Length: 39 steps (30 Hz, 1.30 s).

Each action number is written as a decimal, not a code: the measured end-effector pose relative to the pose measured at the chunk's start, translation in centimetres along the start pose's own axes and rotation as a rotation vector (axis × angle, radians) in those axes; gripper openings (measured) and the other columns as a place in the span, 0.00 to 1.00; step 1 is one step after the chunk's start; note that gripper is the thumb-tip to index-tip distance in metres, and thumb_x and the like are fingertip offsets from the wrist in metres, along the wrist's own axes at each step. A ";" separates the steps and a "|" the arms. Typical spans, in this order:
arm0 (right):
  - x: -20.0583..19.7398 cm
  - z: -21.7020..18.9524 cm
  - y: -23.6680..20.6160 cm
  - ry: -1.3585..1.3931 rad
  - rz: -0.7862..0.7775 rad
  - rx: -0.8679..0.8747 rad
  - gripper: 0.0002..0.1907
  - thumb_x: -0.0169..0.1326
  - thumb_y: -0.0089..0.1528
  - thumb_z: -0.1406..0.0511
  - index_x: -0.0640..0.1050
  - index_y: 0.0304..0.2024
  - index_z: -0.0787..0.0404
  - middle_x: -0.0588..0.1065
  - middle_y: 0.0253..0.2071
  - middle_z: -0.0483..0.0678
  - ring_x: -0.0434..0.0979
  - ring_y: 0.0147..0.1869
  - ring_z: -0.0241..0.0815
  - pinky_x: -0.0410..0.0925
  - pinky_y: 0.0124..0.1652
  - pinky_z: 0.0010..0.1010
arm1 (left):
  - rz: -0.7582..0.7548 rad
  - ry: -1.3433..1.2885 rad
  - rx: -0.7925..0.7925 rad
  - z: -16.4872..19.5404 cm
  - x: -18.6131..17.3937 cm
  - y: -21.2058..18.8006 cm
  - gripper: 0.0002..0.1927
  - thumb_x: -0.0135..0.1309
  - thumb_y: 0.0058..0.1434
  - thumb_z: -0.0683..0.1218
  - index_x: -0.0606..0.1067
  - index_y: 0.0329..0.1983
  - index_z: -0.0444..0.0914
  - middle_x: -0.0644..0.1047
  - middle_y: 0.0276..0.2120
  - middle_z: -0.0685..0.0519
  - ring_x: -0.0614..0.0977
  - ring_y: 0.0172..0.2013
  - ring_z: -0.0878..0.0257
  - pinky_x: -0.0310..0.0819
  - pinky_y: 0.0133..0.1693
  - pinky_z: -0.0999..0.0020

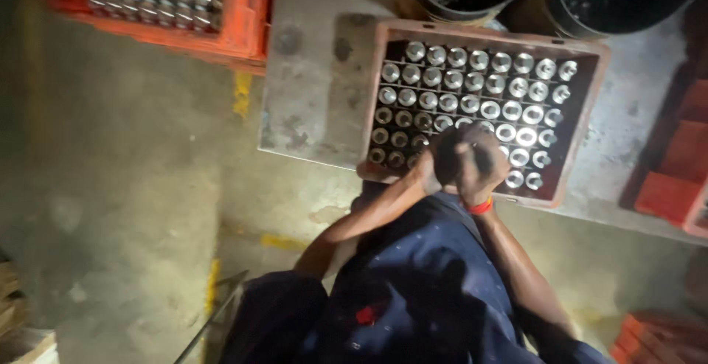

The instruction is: The person repeatedly scoops small dark pellets from a bucket and places them into the cavities of a pink plastic mold tray. They use a cylindrical scoop to transfer the pellets and occasionally adjust the tray or use a small metal tool to settle the contents.

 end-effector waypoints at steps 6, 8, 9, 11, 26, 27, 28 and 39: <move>-5.7 7.9 5.5 0.025 0.025 0.190 0.12 0.61 0.67 0.68 0.80 0.51 0.66 0.77 0.51 0.50 0.78 0.46 0.35 0.73 0.40 0.28 | -0.073 -0.019 0.013 1.2 1.1 0.4 0.27 0.46 0.67 0.55 0.66 0.65 0.38 0.79 0.50 0.46 0.82 0.50 0.55 0.79 0.50 0.60; -7.0 9.6 7.6 -0.212 -0.084 0.024 0.14 0.60 0.66 0.72 0.80 0.54 0.66 0.79 0.49 0.54 0.80 0.48 0.42 0.73 0.46 0.33 | -0.184 0.006 0.088 1.6 0.5 0.6 0.22 0.49 0.73 0.52 0.70 0.65 0.36 0.79 0.44 0.50 0.77 0.38 0.64 0.73 0.39 0.70; -7.3 10.3 8.2 -0.329 -0.136 -0.063 0.16 0.59 0.65 0.74 0.80 0.56 0.66 0.80 0.49 0.56 0.82 0.49 0.45 0.74 0.49 0.35 | -0.239 0.021 0.127 1.5 0.1 0.7 0.20 0.51 0.76 0.51 0.72 0.66 0.36 0.78 0.42 0.51 0.74 0.32 0.68 0.70 0.34 0.74; -7.2 11.7 9.5 -0.446 -0.244 -0.201 0.12 0.62 0.64 0.72 0.82 0.50 0.62 0.80 0.46 0.56 0.82 0.47 0.51 0.73 0.47 0.38 | -0.174 0.119 0.224 1.1 -1.1 1.1 0.14 0.52 0.76 0.53 0.71 0.54 0.39 0.75 0.35 0.54 0.70 0.28 0.69 0.64 0.29 0.75; -8.2 10.6 6.7 -0.385 -0.336 -0.037 0.19 0.63 0.70 0.59 0.79 0.55 0.67 0.79 0.44 0.58 0.80 0.48 0.54 0.71 0.48 0.42 | 0.219 0.614 0.396 -2.6 -3.4 2.3 0.16 0.50 0.72 0.57 0.72 0.49 0.40 0.72 0.27 0.58 0.68 0.21 0.71 0.58 0.21 0.76; -8.1 10.6 4.9 -0.250 -0.381 0.064 0.20 0.63 0.70 0.60 0.78 0.57 0.69 0.79 0.47 0.56 0.80 0.50 0.49 0.71 0.50 0.39 | 0.256 0.704 0.406 -2.8 -3.3 2.5 0.16 0.50 0.69 0.57 0.72 0.51 0.42 0.73 0.26 0.59 0.68 0.20 0.72 0.57 0.20 0.76; -7.9 10.7 3.3 -0.112 -0.422 0.167 0.22 0.62 0.69 0.60 0.77 0.59 0.70 0.79 0.51 0.54 0.80 0.53 0.44 0.71 0.52 0.37 | 0.196 0.907 0.650 -2.7 -2.1 2.6 0.17 0.52 0.71 0.57 0.72 0.53 0.42 0.73 0.31 0.57 0.70 0.26 0.71 0.63 0.25 0.75; -10.6 14.4 4.7 -0.072 -0.263 0.190 0.10 0.64 0.68 0.69 0.83 0.51 0.67 0.80 0.45 0.49 0.78 0.48 0.39 0.72 0.48 0.31 | 0.313 0.560 0.301 -3.8 -2.0 1.0 0.20 0.47 0.72 0.58 0.75 0.44 0.37 0.72 0.22 0.57 0.71 0.20 0.69 0.62 0.20 0.75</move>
Point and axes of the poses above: each hand's wrist, its own y-axis towards the middle knuckle, its own x-axis out of the palm, z = x × y, the point moved 4 cm from there along y, towards the middle knuckle
